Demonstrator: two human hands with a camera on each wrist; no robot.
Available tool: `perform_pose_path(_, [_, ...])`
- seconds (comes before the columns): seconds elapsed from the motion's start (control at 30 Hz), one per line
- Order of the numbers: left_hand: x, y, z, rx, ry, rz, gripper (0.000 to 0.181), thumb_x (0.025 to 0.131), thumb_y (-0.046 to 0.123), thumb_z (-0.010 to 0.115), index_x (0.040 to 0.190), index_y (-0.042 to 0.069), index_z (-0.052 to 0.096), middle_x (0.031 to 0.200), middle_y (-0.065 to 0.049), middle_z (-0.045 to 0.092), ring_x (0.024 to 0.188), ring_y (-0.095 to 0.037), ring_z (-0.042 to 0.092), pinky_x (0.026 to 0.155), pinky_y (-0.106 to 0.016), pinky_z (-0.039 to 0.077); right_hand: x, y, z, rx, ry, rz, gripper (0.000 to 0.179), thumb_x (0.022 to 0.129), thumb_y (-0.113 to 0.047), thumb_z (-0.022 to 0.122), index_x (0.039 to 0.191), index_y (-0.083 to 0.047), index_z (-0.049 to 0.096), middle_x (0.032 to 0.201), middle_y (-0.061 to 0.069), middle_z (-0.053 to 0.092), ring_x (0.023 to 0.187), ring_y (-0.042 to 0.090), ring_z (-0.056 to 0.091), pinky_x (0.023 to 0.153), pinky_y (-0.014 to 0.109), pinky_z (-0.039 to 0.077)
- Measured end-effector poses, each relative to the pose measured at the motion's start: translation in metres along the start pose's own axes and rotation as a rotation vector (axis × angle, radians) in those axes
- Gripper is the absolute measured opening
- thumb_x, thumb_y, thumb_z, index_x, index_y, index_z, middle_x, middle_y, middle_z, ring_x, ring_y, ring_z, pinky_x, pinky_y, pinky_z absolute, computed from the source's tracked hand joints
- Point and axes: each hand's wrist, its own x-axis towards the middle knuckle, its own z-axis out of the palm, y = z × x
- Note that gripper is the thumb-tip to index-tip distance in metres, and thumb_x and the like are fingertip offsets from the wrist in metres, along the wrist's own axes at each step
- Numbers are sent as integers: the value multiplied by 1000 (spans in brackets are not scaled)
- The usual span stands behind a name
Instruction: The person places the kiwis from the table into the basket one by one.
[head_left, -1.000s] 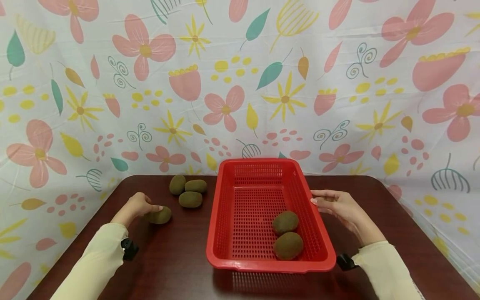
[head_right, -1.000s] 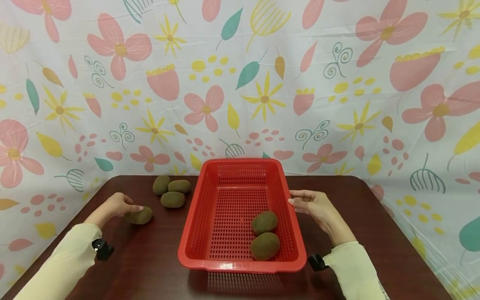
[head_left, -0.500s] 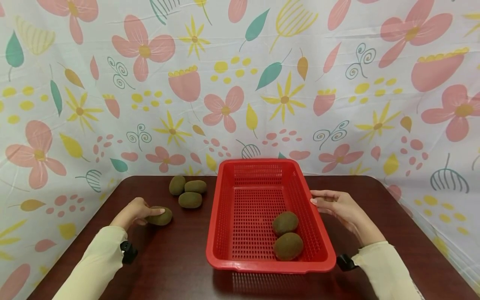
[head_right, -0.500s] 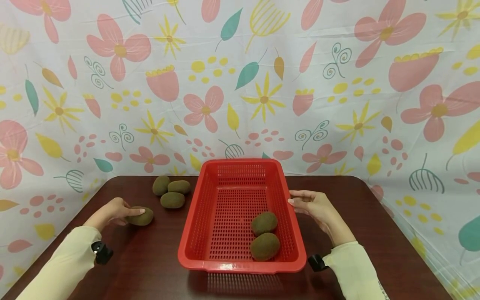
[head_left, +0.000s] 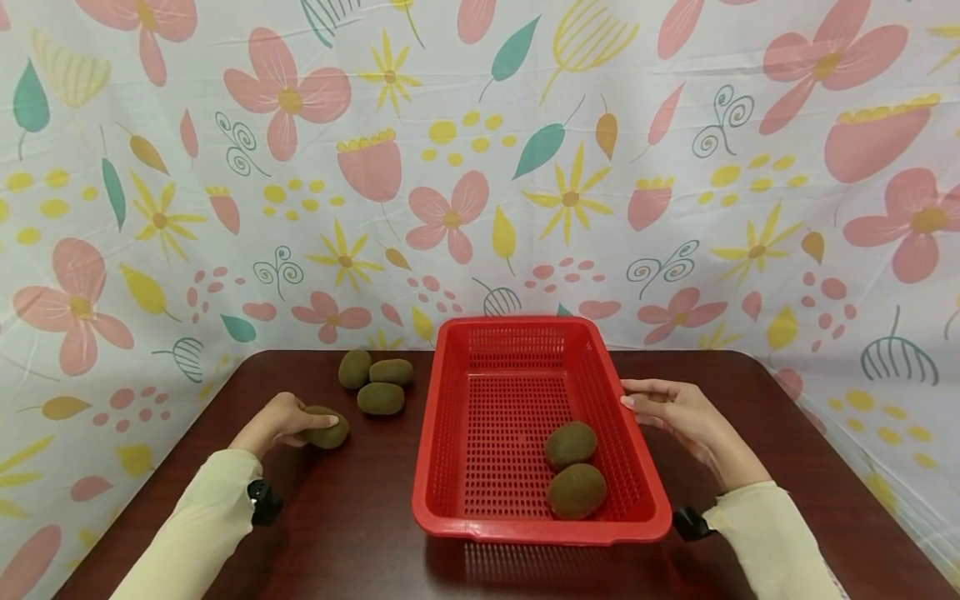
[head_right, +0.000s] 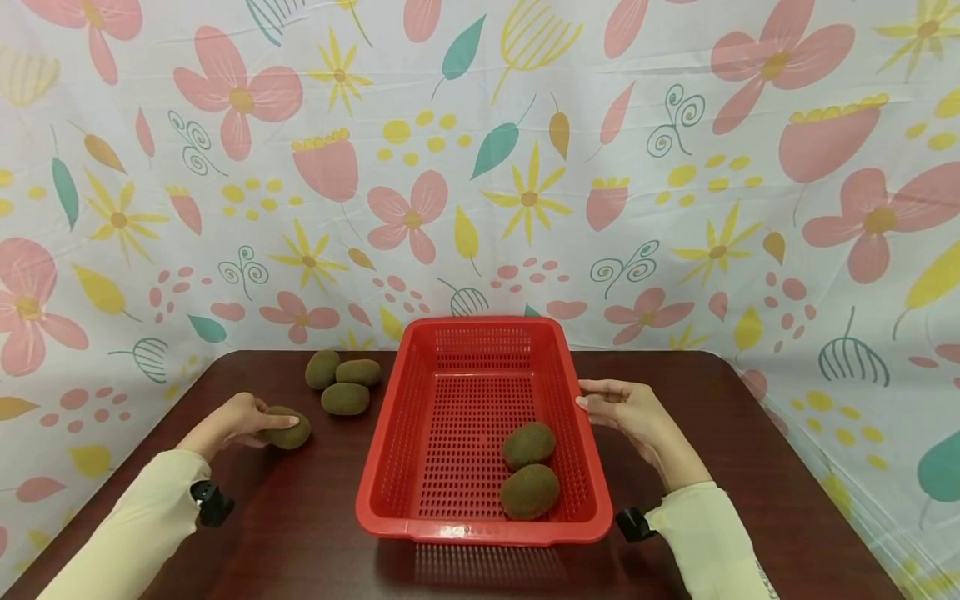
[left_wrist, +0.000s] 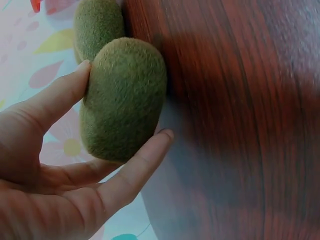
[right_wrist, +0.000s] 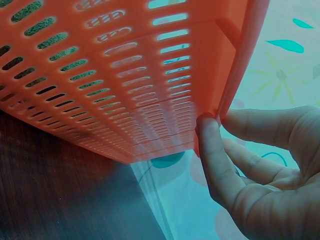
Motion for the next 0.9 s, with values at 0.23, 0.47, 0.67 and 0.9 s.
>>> perform_pose_path(0.23, [1,-1,7,-117,3,38,71,84,14,74,128,-24,33,123,-40,38,108,-48,55,77,-44,56,-1,-1,1,-10,2,-13,60,93,-18,66,139,12,41,106,5,71,91,14,69,83,32,55])
perform_pose_path(0.47, [2,-1,15,-166,21,60,70,85,12,74,133,-19,34,127,-39,38,110,-49,54,77,-45,56,-2,0,2,-26,22,9,62,92,-22,68,139,9,43,106,5,71,92,16,69,84,33,55])
perform_pose_path(0.67, [1,2,17,-159,56,45,71,83,10,74,128,-24,32,121,-38,42,108,-48,56,78,-45,56,-3,-2,2,-26,9,-8,61,92,-21,67,138,11,43,107,6,70,92,15,69,83,33,55])
perform_pose_path(0.9, [1,6,17,-149,86,53,55,81,10,77,115,-22,48,115,-34,49,99,-40,63,79,-46,55,-2,-1,2,-22,13,-1,61,92,-21,66,139,10,43,106,5,71,92,16,69,83,33,55])
